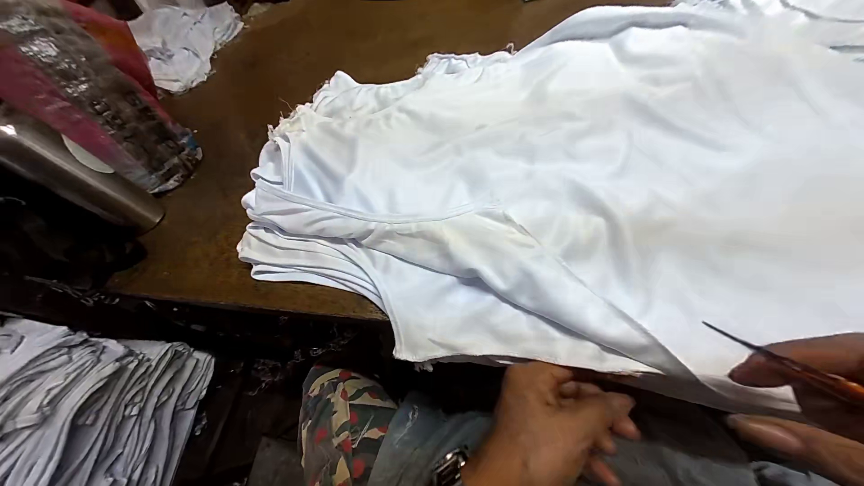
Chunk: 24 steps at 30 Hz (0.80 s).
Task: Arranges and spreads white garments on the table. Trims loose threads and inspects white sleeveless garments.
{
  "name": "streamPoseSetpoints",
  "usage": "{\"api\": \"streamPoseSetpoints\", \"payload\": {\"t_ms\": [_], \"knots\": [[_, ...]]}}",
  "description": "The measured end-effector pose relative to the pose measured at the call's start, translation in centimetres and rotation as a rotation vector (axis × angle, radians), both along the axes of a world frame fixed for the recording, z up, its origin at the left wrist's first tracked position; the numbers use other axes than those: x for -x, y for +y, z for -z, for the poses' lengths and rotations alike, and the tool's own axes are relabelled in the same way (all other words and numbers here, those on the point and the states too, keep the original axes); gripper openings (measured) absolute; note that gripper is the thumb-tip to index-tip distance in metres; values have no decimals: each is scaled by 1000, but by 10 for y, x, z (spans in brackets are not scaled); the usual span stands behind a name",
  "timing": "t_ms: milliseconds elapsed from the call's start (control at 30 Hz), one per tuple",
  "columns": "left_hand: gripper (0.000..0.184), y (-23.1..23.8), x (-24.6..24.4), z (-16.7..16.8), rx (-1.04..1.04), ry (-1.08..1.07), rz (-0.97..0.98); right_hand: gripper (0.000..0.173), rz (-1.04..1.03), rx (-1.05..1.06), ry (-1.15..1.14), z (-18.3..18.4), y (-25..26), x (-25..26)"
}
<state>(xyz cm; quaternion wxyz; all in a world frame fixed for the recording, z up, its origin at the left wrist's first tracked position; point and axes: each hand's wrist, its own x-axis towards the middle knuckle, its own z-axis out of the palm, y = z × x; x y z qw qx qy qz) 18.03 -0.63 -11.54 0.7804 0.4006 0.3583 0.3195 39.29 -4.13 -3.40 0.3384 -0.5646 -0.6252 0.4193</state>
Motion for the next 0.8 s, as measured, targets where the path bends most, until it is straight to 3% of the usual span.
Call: {"api": "streamPoseSetpoints", "payload": {"t_ms": [233, 300, 367, 467, 567, 633, 700, 800], "knots": [[35, -21, 77, 10, -309, -1, -529, 29, -176, -493, -388, 39, 33, 66], [52, -20, 92, 10, -382, 36, -563, 32, -143, -675, -441, 51, 50, 94], [56, -18, 97, 7, -478, 91, -541, 33, -138, -791, -476, 54, 65, 118], [32, -5, 101, 0, -648, 226, -475, 17, -145, -784, -423, 50, 83, 135], [36, 8, 110, -2, -739, 366, -516, 8, -104, -596, -289, 32, 106, 128], [25, 11, 114, 2, -774, 515, -586, 10, 2, -463, -209, 14, 128, 111], [19, 10, 115, 12, -789, 587, -643, 14, 155, -414, -281, 2, 151, 91], [30, 8, 111, 26, -824, 677, -672, 18, 208, -438, -485, 3, 157, 72]]}}
